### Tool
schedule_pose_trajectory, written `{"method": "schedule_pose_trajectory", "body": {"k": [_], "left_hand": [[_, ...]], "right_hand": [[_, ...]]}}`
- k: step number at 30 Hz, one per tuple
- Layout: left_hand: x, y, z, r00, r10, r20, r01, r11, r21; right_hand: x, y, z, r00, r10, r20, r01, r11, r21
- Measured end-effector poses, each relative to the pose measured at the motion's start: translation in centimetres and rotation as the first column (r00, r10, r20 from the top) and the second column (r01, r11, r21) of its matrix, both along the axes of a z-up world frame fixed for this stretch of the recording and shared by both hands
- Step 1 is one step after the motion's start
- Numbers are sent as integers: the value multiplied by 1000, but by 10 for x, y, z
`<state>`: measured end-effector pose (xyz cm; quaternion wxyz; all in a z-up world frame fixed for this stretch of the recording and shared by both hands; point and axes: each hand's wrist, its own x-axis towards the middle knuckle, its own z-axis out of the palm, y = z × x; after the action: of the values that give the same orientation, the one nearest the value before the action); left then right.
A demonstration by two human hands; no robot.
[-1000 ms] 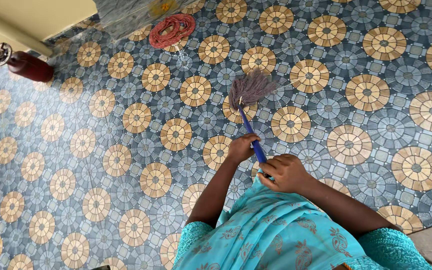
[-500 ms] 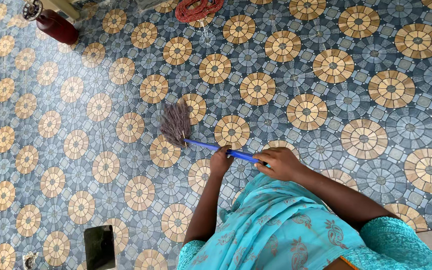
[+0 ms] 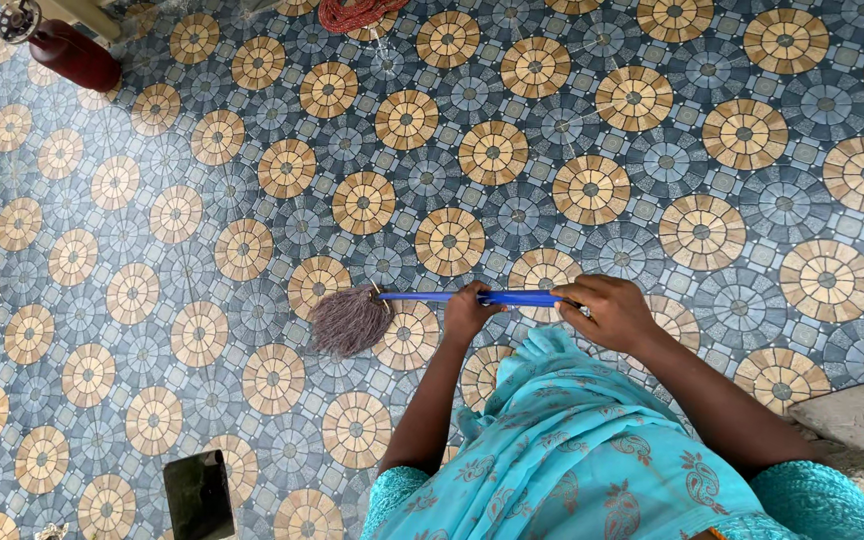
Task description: The person mops a patterned tile floor using a blue-handled mop. They move the mop back and forth across the floor, cleaning different sections of the room.
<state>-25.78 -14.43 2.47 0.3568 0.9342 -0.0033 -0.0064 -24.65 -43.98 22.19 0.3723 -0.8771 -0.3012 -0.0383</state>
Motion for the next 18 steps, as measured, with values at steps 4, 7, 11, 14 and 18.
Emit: {"method": "schedule_pose_trajectory", "body": {"k": [4, 7, 11, 14, 18], "left_hand": [[21, -47, 3, 993, -80, -89, 74, 994, -78], [41, -90, 6, 982, -159, -105, 147, 983, -109], [57, -149, 1, 941, -290, -177, 279, 956, -87], [59, -198, 1, 903, -386, -186, 371, 922, -111], [48, -257, -7, 850, -496, -177, 474, 867, -152]], "right_hand": [[-19, -34, 15, 989, -122, 80, 126, 991, -42], [-35, -59, 21, 968, -215, 127, 226, 972, -73], [-65, -91, 21, 941, -289, 179, 310, 945, -106], [-91, -111, 17, 927, -332, 174, 361, 917, -169], [-119, -130, 9, 898, -394, 195, 423, 894, -144]]}}
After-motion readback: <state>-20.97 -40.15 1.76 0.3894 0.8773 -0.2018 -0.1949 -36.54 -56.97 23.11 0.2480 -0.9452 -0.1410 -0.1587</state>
